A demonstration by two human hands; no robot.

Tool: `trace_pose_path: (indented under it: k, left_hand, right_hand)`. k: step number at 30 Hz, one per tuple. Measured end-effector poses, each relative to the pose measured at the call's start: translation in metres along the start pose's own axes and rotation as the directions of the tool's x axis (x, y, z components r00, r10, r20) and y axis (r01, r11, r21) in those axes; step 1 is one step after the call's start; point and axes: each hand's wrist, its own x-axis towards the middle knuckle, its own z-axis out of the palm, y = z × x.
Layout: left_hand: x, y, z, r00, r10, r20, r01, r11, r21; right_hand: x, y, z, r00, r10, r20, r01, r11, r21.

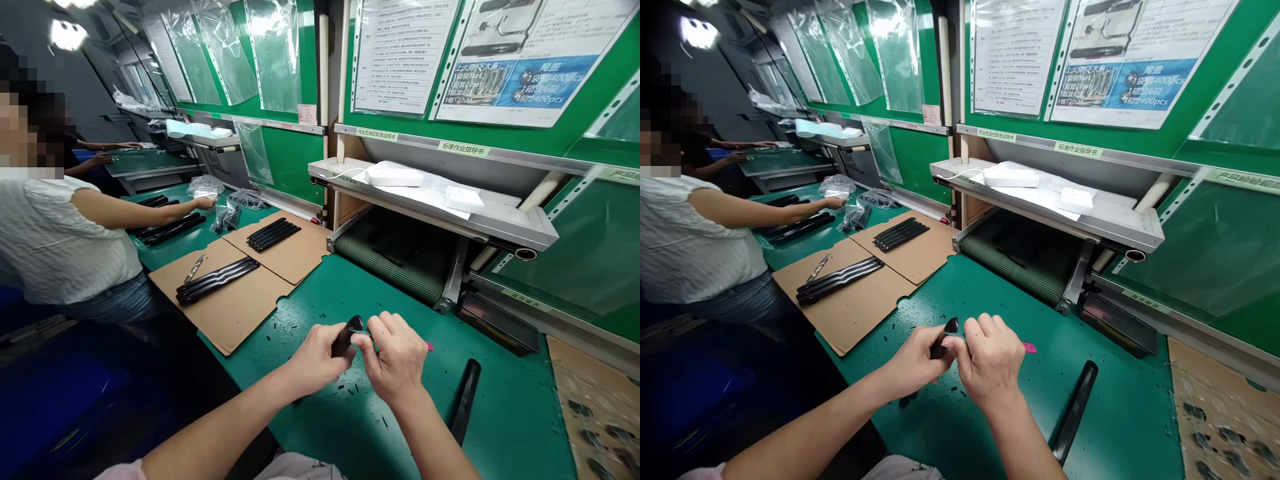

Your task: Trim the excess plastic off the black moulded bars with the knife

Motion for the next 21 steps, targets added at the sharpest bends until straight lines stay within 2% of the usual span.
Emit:
trace_pose_path:
  k: [3, 8, 13, 15, 19, 21]
  left_hand:
    - [-0.003, 0.009, 0.002, 0.982, -0.178, 0.059, 0.186, 0.966, -0.178]
    - [-0.003, 0.019, -0.002, 0.967, -0.248, 0.063, 0.253, 0.891, -0.376]
    - [-0.005, 0.019, -0.005, 0.959, -0.267, 0.096, 0.281, 0.852, -0.441]
    - [-0.007, 0.018, -0.007, 0.96, -0.263, 0.099, 0.279, 0.847, -0.452]
    - [-0.013, 0.017, -0.014, 0.972, -0.188, 0.142, 0.233, 0.854, -0.465]
    - [-0.015, 0.017, -0.019, 0.977, -0.154, 0.15, 0.206, 0.869, -0.45]
  right_hand:
    - [0.003, 0.001, 0.01, 0.999, 0.044, -0.014, -0.045, 0.993, -0.105]
    - [0.008, -0.001, 0.017, 0.99, 0.138, 0.009, -0.134, 0.973, -0.191]
    - [0.004, -0.007, 0.018, 0.998, 0.063, 0.028, -0.056, 0.976, -0.213]
    - [0.004, -0.011, 0.017, 0.998, 0.067, 0.022, -0.061, 0.979, -0.192]
    - [0.011, -0.019, 0.007, 0.975, 0.221, -0.014, -0.221, 0.971, -0.093]
    - [0.017, -0.024, -0.002, 0.959, 0.284, 0.016, -0.284, 0.959, -0.009]
